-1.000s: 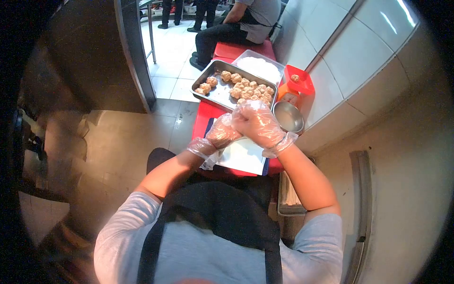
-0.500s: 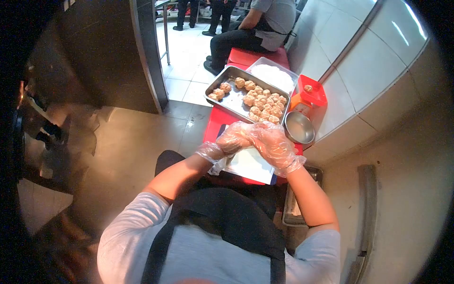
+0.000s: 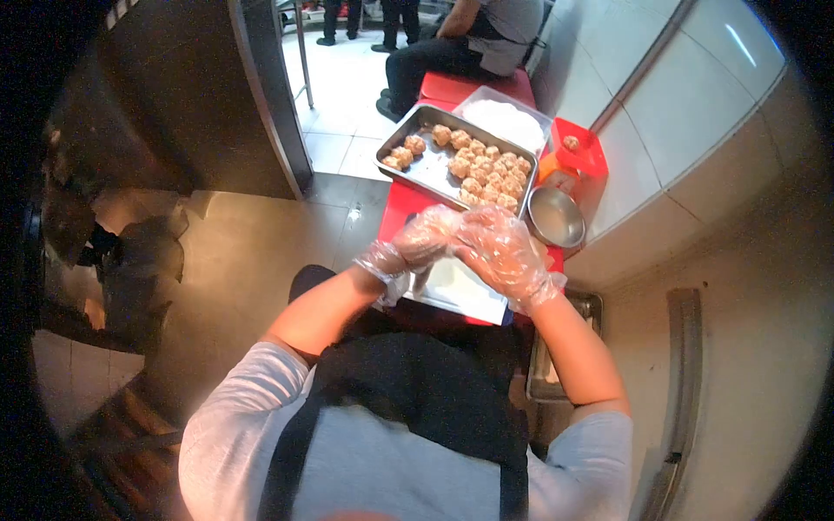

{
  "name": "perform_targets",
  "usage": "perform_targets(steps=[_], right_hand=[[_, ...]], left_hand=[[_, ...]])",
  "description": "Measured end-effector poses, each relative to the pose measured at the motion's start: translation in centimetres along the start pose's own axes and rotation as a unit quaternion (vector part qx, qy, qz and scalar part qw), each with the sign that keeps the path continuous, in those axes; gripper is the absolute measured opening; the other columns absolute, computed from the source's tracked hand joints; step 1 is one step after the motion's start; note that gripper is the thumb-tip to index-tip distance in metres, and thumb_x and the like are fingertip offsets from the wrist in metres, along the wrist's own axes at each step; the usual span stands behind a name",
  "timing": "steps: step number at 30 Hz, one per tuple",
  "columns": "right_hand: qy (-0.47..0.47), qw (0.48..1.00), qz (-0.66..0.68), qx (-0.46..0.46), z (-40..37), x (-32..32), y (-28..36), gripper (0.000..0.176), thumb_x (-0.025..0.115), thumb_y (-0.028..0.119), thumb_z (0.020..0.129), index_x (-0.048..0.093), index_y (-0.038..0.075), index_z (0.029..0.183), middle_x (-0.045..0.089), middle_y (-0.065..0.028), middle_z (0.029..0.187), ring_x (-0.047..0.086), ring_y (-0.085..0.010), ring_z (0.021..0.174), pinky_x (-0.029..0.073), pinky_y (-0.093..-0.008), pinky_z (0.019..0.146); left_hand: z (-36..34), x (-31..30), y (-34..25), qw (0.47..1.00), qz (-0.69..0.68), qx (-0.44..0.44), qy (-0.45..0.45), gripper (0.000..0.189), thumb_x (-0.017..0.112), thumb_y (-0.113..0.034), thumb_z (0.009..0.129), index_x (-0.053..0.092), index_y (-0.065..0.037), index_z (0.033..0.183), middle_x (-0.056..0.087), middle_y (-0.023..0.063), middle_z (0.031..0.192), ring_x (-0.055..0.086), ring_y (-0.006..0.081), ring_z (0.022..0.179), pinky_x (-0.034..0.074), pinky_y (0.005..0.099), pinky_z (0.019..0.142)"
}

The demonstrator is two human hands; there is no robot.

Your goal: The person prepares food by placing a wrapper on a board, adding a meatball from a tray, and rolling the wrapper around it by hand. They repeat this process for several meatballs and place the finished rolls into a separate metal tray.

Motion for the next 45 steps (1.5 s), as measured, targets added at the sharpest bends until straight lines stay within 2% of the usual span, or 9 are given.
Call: perform_targets(steps=[2, 4, 11, 15, 23, 28, 35, 39, 45], right_hand=[[0.002, 1.0, 0.002, 0.0, -0.3, 0.6, -0.4, 0.026, 0.076, 0.016, 0.076, 0.068, 0.006, 0.098, 0.063, -0.015, 0.102, 0.062, -0.0339, 0.095, 0.051, -0.0425, 0.083], [0.029, 0.999, -0.015, 0.034, -0.7, 0.8, -0.2, 0.026, 0.072, 0.019, 0.081, 0.068, 0.007, 0.103, 0.061, -0.0147, 0.111, 0.06, -0.0346, 0.101, 0.05, -0.0432, 0.086], [-0.066, 0.963, 0.127, 0.23, -2.4, 1.5, -2.1, 0.037, 0.039, 0.028, 0.101, 0.058, 0.005, 0.125, 0.057, -0.0191, 0.123, 0.049, -0.0357, 0.122, 0.035, -0.0421, 0.106], [-0.041, 0.977, 0.133, 0.159, -1.7, 1.1, -1.9, 0.033, 0.04, 0.023, 0.101, 0.062, 0.004, 0.117, 0.058, -0.0165, 0.123, 0.05, -0.034, 0.121, 0.035, -0.0411, 0.106], [0.008, 0.997, 0.028, 0.076, -0.2, 0.0, 0.2, 0.03, 0.052, 0.031, 0.095, 0.068, 0.007, 0.107, 0.059, -0.0146, 0.124, 0.053, -0.0344, 0.117, 0.038, -0.0441, 0.104], [0.009, 0.998, 0.003, 0.059, -0.2, -0.1, 0.6, 0.03, 0.057, 0.034, 0.092, 0.069, 0.008, 0.104, 0.061, -0.0144, 0.122, 0.054, -0.0339, 0.116, 0.04, -0.0445, 0.101], [-0.013, 0.997, -0.034, 0.063, 0.0, 0.0, 1.2, 0.024, 0.066, 0.03, 0.086, 0.071, 0.011, 0.101, 0.063, -0.0112, 0.12, 0.053, -0.0354, 0.118, 0.04, -0.0467, 0.101], [-0.013, 0.997, -0.036, 0.071, -0.2, 0.7, 0.9, 0.022, 0.072, 0.028, 0.081, 0.072, 0.017, 0.1, 0.064, -0.0097, 0.121, 0.052, -0.0381, 0.121, 0.038, -0.0494, 0.103], [0.049, 0.993, -0.056, 0.088, 0.5, 0.3, 2.2, 0.034, 0.069, 0.036, 0.084, 0.068, 0.016, 0.112, 0.059, -0.0119, 0.128, 0.049, -0.0377, 0.125, 0.035, -0.0485, 0.106]], left_hand=[[0.5, -0.3, 0.8, 0.988, 0.143, 0.048, 0.016, 0.055, 0.071, -0.039, 0.083, 0.062, -0.003, 0.124, 0.064, 0.0133, 0.122, 0.061, 0.0204, 0.106, 0.047, 0.0333, 0.091], [-0.3, -0.3, 2.1, 0.976, -0.211, 0.039, -0.024, 0.048, 0.07, -0.031, 0.083, 0.064, 0.001, 0.118, 0.065, 0.0148, 0.12, 0.061, 0.0203, 0.105, 0.047, 0.0359, 0.091], [-0.9, -1.0, 1.4, 0.991, -0.055, -0.102, -0.067, 0.025, 0.071, -0.027, 0.085, 0.065, -0.004, 0.089, 0.063, 0.0028, 0.085, 0.056, 0.0111, 0.079, 0.045, 0.0274, 0.072], [-1.5, -0.4, 1.1, 0.968, -0.14, -0.18, -0.104, 0.023, 0.069, -0.027, 0.087, 0.065, -0.005, 0.092, 0.059, -0.0005, 0.08, 0.051, 0.0074, 0.074, 0.042, 0.0246, 0.065], [-1.0, 1.2, -0.9, 0.994, 0.003, 0.031, -0.105, 0.027, 0.065, -0.026, 0.088, 0.069, -0.005, 0.103, 0.065, -0.0006, 0.09, 0.052, 0.007, 0.074, 0.043, 0.0241, 0.064], [-1.3, 0.9, -2.1, 0.963, 0.233, 0.123, -0.054, 0.022, 0.062, -0.011, 0.084, 0.063, -0.017, 0.105, 0.067, 0.0062, 0.107, 0.066, 0.0258, 0.096, 0.053, 0.0383, 0.077], [-1.1, 0.6, -1.7, 0.965, 0.201, 0.159, -0.058, 0.016, 0.062, -0.013, 0.085, 0.061, -0.015, 0.101, 0.066, 0.0062, 0.108, 0.065, 0.0272, 0.097, 0.052, 0.0397, 0.077], [-1.2, 0.9, -0.5, 0.993, 0.108, -0.006, -0.043, 0.009, 0.062, -0.013, 0.082, 0.064, -0.012, 0.09, 0.067, 0.0083, 0.101, 0.065, 0.0299, 0.094, 0.05, 0.044, 0.078], [-0.8, 0.6, -1.4, 0.964, 0.265, -0.004, -0.023, 0.014, 0.063, -0.013, 0.08, 0.067, -0.011, 0.093, 0.067, 0.0109, 0.092, 0.065, 0.0291, 0.09, 0.051, 0.0422, 0.078]])
Point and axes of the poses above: each hand's wrist, its own z-axis towards the middle knuckle, its own x-axis out of the palm, y = z × x, the point moved 3 cm from there along z, towards the middle knuckle
